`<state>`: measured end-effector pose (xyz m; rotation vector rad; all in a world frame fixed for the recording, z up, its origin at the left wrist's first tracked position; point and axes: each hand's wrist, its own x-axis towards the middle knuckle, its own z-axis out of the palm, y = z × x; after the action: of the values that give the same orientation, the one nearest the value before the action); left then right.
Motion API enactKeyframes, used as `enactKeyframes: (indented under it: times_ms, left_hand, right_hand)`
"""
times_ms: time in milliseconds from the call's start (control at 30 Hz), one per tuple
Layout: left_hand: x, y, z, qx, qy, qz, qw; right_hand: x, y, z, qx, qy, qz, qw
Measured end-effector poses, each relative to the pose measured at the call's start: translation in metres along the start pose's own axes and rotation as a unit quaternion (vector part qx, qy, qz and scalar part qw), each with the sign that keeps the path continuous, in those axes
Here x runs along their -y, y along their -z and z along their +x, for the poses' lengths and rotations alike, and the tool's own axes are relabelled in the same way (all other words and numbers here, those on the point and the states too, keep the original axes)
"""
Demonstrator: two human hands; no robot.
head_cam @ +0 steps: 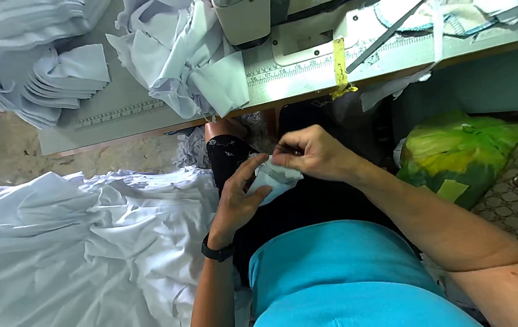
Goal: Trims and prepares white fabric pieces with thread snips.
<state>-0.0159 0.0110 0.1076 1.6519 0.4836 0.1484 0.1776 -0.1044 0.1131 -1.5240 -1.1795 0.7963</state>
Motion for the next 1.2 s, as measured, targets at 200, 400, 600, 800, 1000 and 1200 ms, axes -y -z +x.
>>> enactKeyframes:
  times_ms: [200,400,600,800,1000,1200]
  left_hand:
    - [0.001,-0.007,0.002,-0.009,-0.004,-0.003,1.0]
    - [0.006,-0.005,-0.002,0.008,-0.023,-0.029,0.999]
    - [0.005,-0.003,0.002,0.026,-0.019,0.005,0.999]
    - [0.003,0.005,0.007,-0.008,-0.018,0.044,0.999]
    - [0.005,0.001,0.011,-0.008,-0.044,0.125,0.991]
    - [0.007,-0.001,0.013,0.012,-0.096,0.169,0.981]
  right_hand:
    - [-0.018,-0.032,-0.01,-0.03,0.112,-0.118,0.986]
    - [-0.01,-0.018,0.014,-0.062,-0.045,-0.072,0.994]
    - [-0.004,-0.006,0.018,0.009,-0.119,-0.109,0.987]
    - [0.002,0.005,-0.008,0.061,-0.139,0.0,0.988]
    - [0.015,0.006,0.0,0.077,-0.304,0.148,0.938]
    - [0.013,0.002,0.013,0.105,-0.289,0.163,0.937]
